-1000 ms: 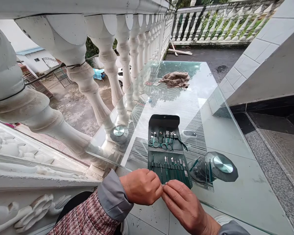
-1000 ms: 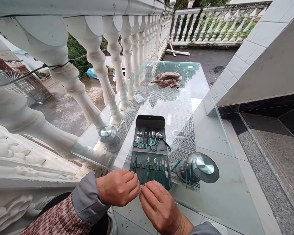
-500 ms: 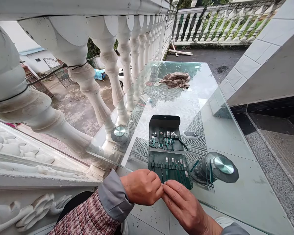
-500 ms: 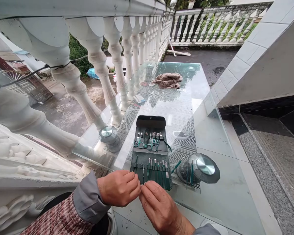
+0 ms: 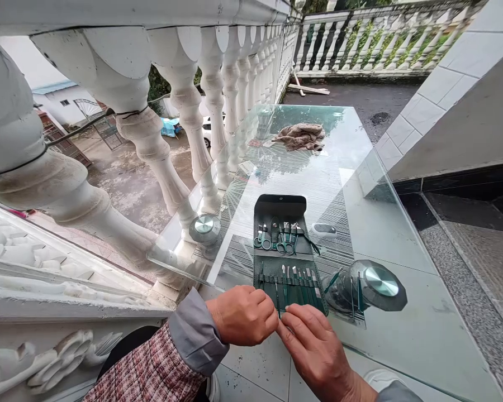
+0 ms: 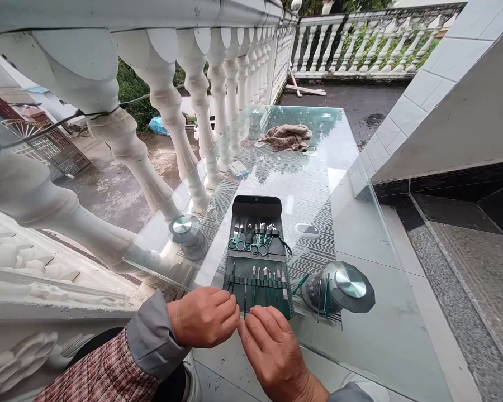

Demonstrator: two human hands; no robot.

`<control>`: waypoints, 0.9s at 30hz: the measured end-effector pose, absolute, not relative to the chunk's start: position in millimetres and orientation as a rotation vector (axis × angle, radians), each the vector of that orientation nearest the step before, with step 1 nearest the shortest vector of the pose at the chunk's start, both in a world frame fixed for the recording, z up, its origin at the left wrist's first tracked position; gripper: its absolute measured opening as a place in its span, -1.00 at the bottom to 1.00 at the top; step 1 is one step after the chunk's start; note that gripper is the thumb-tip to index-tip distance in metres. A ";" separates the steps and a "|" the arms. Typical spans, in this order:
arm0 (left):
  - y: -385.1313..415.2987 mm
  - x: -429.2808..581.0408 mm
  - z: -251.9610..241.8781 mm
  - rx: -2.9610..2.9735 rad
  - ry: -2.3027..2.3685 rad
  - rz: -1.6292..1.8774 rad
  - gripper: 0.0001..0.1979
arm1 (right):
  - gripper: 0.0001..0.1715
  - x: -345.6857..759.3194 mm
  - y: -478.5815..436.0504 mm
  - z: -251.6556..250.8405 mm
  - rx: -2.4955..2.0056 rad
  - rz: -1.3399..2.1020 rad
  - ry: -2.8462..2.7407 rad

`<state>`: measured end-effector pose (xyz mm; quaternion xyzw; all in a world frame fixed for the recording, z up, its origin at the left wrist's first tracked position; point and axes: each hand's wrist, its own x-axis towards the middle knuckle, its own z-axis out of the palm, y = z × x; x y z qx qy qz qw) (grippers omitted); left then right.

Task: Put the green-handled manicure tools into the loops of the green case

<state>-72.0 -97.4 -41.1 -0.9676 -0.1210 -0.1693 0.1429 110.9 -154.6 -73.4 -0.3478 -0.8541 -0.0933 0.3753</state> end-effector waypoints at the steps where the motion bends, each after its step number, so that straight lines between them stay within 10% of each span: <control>1: -97.4 -71.9 -40.7 -2.795 -0.353 -0.481 -0.86 | -0.63 111.8 -154.7 -74.1 -0.837 -0.257 -2.220; 27: -96.7 -67.7 -39.2 -2.768 -0.359 -0.523 -0.85 | -0.72 117.3 -154.4 -62.5 -0.931 -0.207 -2.144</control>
